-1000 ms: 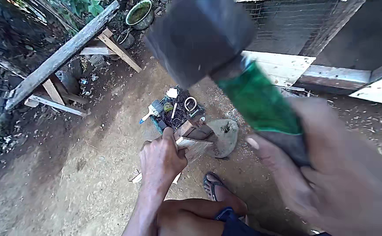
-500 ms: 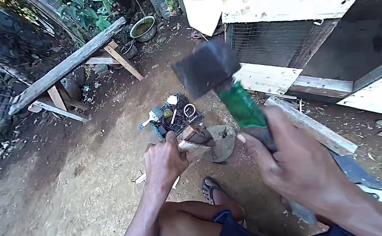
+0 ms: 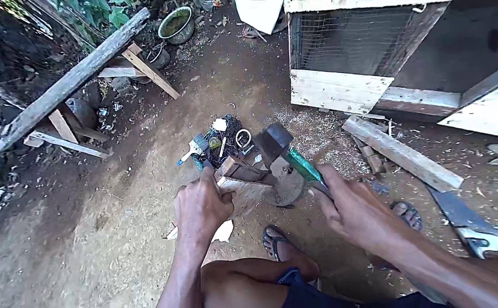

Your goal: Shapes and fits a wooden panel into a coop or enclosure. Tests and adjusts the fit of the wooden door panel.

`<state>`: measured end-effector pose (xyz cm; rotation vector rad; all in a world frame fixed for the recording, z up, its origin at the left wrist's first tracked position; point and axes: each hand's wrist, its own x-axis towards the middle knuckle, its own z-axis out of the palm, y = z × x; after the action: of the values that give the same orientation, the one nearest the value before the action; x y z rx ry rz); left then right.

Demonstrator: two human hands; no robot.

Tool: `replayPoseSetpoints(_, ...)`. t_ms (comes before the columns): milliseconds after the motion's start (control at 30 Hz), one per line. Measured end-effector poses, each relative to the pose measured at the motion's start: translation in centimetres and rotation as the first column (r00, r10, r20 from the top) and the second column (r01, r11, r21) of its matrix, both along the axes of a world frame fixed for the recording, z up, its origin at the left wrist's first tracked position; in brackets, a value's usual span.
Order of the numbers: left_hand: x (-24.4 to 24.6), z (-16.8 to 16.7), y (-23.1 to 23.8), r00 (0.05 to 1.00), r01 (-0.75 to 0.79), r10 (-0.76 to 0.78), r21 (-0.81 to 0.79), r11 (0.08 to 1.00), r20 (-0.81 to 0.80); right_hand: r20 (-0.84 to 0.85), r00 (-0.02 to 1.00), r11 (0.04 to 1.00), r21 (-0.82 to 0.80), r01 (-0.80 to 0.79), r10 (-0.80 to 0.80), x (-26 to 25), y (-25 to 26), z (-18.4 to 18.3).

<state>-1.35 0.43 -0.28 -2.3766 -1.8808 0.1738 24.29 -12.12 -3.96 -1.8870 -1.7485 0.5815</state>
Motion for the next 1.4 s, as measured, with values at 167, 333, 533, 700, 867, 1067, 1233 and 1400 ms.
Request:
replayPoseSetpoints(167,0.9,0.1,0.4,0.999,0.040,-0.040,0.014,0.999,0.001,-0.186,0.980,0.920,0.369,0.132,-0.066,-0.5,1.5,2.4)
replayPoseSetpoints(333,0.8,0.1,0.9,1.000,0.026,-0.026,-0.003,1.000,-0.007,-0.071,0.996,0.968,0.251,-0.029,0.048,-0.7,0.4,-3.7)
replayPoseSetpoints(533,0.3,0.0,1.0,0.998,0.063,-0.063,-0.009,0.998,0.007,0.017,0.999,0.925,-0.379,0.032,-0.028,1.0,1.1,-7.9)
replayPoseSetpoints(700,0.2,-0.3,0.6,0.991,0.131,-0.132,0.031,0.991,0.037,-0.211,0.969,0.991,-0.072,0.116,-0.129,0.6,0.9,-3.9)
replayPoseSetpoints(867,0.1,-0.6,0.4,0.988,0.144,-0.148,0.060,0.988,0.054,-0.392,0.910,0.945,0.227,0.237,-0.135,-1.4,2.1,-4.8)
replayPoseSetpoints(1067,1.3,-0.4,0.0,0.990,0.139,-0.141,0.082,0.987,0.018,-0.253,0.963,0.879,-0.433,-0.201,0.096,-0.2,3.8,-9.4)
replayPoseSetpoints(1233,0.3,-0.5,1.0,0.989,0.138,-0.141,0.058,0.989,0.052,-0.349,0.935,0.996,0.039,0.081,-0.062,0.9,3.4,-3.9)
replayPoseSetpoints(1400,0.3,-0.6,1.5,0.990,0.123,-0.125,0.038,0.992,0.059,-0.500,0.851,0.919,0.236,0.315,-0.163,-1.2,4.4,-5.7)
